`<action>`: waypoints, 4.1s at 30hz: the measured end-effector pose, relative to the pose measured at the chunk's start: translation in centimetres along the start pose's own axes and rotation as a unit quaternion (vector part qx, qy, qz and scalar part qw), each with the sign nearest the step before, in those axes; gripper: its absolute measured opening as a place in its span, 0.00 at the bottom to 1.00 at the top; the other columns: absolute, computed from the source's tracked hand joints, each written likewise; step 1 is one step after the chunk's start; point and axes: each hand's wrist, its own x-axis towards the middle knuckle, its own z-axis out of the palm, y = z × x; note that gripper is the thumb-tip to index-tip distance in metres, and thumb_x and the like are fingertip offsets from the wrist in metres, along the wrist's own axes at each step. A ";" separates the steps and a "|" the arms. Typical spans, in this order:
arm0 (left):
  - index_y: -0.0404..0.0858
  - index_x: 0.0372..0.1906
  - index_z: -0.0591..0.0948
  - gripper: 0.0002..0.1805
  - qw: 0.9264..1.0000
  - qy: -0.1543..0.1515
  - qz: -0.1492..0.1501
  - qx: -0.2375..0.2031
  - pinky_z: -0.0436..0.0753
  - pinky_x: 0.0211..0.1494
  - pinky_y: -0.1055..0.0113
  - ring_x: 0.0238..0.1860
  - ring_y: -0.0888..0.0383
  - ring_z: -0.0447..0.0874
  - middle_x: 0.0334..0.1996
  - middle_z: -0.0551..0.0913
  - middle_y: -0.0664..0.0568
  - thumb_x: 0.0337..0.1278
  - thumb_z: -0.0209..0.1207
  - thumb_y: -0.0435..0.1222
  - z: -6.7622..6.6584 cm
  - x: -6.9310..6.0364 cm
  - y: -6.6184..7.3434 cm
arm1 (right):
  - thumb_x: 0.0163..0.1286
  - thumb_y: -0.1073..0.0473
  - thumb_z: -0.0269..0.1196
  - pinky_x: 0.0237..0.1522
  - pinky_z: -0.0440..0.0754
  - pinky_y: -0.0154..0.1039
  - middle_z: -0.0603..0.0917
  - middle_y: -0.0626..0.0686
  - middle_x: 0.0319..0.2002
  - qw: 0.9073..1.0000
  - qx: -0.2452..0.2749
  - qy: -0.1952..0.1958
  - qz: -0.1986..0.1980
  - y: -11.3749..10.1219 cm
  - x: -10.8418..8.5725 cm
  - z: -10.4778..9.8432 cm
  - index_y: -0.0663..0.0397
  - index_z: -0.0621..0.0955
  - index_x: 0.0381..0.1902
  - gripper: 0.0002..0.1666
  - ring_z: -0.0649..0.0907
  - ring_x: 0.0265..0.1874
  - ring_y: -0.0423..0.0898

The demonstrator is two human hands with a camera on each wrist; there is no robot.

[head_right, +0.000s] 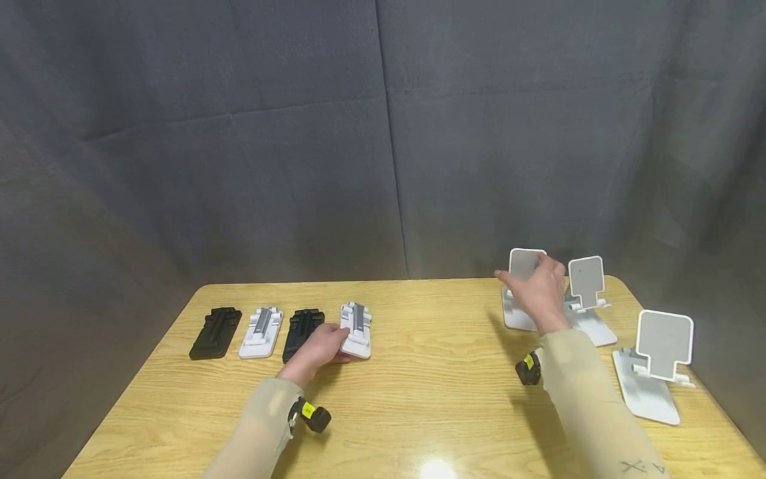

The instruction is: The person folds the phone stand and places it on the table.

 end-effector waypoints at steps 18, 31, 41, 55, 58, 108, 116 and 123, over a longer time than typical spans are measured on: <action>0.25 0.58 0.78 0.19 0.987 0.066 -0.013 0.144 0.81 0.39 0.61 0.35 0.53 0.81 0.40 0.83 0.43 0.70 0.54 0.34 -1.6 -0.2 0.9 | 0.74 0.44 0.60 0.60 0.72 0.66 0.70 0.80 0.59 0.998 -0.026 -0.051 -0.018 1.9 0.9 -0.8 0.84 0.58 0.68 0.49 0.73 0.57 0.73; 0.25 0.55 0.80 0.16 0.973 0.066 -0.018 0.218 0.80 0.34 0.63 0.32 0.52 0.80 0.30 0.81 0.46 0.71 0.54 0.32 -1.4 0.3 1.1 | 0.78 0.58 0.53 0.52 0.77 0.58 0.81 0.75 0.50 0.998 -0.027 -0.029 -0.058 2.1 1.0 -0.1 0.82 0.74 0.56 0.26 0.81 0.49 0.68; 0.26 0.51 0.82 0.14 0.966 0.061 -0.017 0.252 0.79 0.35 0.62 0.34 0.51 0.79 0.29 0.80 0.46 0.69 0.53 0.30 -1.3 0.4 0.9 | 0.78 0.58 0.53 0.54 0.76 0.61 0.80 0.75 0.51 0.997 -0.029 -0.025 -0.061 2.0 0.6 0.1 0.82 0.74 0.56 0.26 0.80 0.52 0.69; 0.28 0.50 0.84 0.13 0.959 0.071 -0.015 0.275 0.81 0.39 0.59 0.36 0.50 0.78 0.38 0.82 0.43 0.68 0.56 0.31 -1.2 0.4 1.1 | 0.78 0.57 0.55 0.53 0.76 0.59 0.82 0.72 0.50 0.997 -0.021 -0.011 -0.078 1.1 0.2 0.9 0.77 0.78 0.55 0.24 0.81 0.49 0.65; 0.28 0.50 0.85 0.13 0.957 0.071 -0.013 0.283 0.82 0.40 0.58 0.37 0.50 0.78 0.39 0.83 0.42 0.68 0.56 0.31 -1.2 0.4 1.2 | 0.77 0.58 0.55 0.54 0.76 0.59 0.82 0.73 0.50 0.996 -0.017 -0.011 -0.081 0.9 0.0 1.0 0.77 0.78 0.55 0.23 0.81 0.50 0.66; 0.37 0.59 0.82 0.20 0.985 0.097 0.107 0.099 0.82 0.45 0.56 0.45 0.53 0.83 0.45 0.85 0.48 0.72 0.59 0.45 0.4 -0.1 3.3 | 0.80 0.57 0.57 0.53 0.79 0.53 0.84 0.67 0.49 0.982 0.071 -0.068 -0.163 -7.9 -4.3 2.6 0.69 0.80 0.55 0.19 0.82 0.48 0.58; 0.36 0.60 0.82 0.21 0.986 0.082 0.113 0.092 0.82 0.40 0.60 0.41 0.54 0.83 0.43 0.85 0.48 0.73 0.58 0.45 1.3 -0.2 3.8 | 0.79 0.58 0.58 0.49 0.79 0.49 0.86 0.64 0.46 0.978 0.074 -0.074 -0.183 -8.8 -5.2 3.1 0.68 0.81 0.52 0.17 0.83 0.45 0.56; 0.37 0.60 0.81 0.21 0.988 0.070 0.115 0.080 0.82 0.44 0.57 0.41 0.54 0.82 0.43 0.84 0.48 0.72 0.59 0.45 2.1 -0.6 4.3 | 0.79 0.58 0.59 0.47 0.79 0.47 0.86 0.62 0.44 0.974 0.082 -0.087 -0.193 -9.3 -5.8 3.3 0.68 0.82 0.51 0.16 0.83 0.43 0.55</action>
